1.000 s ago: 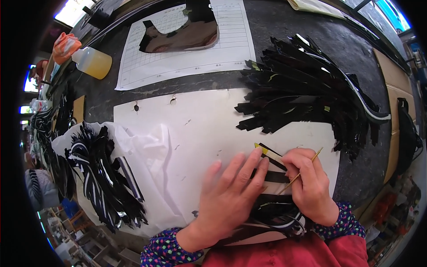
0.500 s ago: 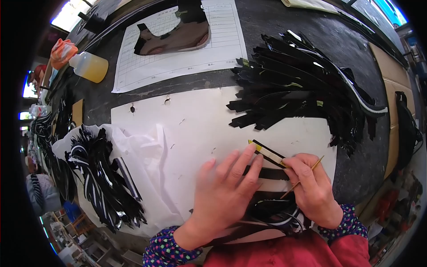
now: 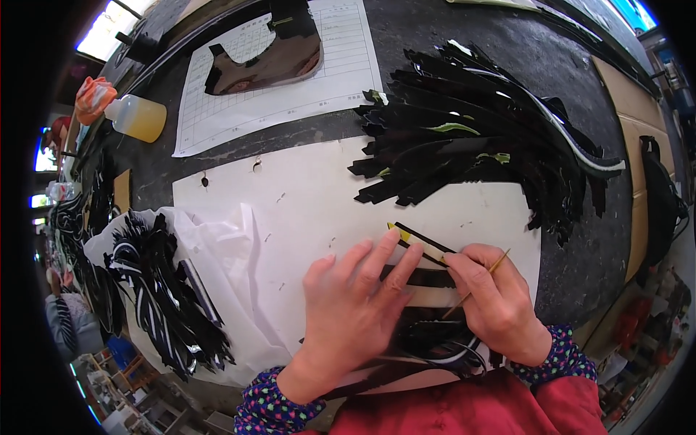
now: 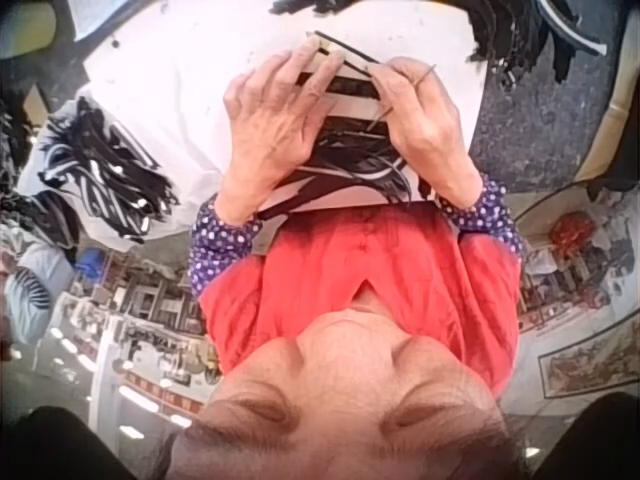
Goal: Apply adhesive to black leather shoe components using a brush.
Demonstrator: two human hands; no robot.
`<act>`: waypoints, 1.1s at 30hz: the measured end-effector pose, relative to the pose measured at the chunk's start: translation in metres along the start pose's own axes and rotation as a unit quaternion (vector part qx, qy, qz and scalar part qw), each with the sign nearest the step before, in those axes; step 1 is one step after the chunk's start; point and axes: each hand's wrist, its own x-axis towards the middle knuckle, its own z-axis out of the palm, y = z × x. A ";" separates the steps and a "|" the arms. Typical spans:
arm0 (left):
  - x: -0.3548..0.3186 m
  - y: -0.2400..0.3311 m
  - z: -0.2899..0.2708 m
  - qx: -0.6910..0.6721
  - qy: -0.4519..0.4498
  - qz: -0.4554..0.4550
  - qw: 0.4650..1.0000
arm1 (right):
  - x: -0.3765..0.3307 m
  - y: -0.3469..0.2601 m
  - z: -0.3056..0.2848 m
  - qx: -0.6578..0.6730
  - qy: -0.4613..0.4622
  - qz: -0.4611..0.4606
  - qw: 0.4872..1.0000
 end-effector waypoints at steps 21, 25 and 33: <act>-0.004 -0.002 0.005 -0.005 0.030 0.001 1.000 | 0.003 -0.005 0.001 0.037 -0.010 0.034 0.999; -0.003 -0.001 0.005 -0.010 0.028 0.002 1.000 | 0.003 -0.005 -0.001 0.037 -0.009 0.031 0.999; -0.001 -0.002 0.006 -0.010 0.043 0.006 0.999 | 0.008 0.002 -0.010 0.054 -0.029 0.015 0.998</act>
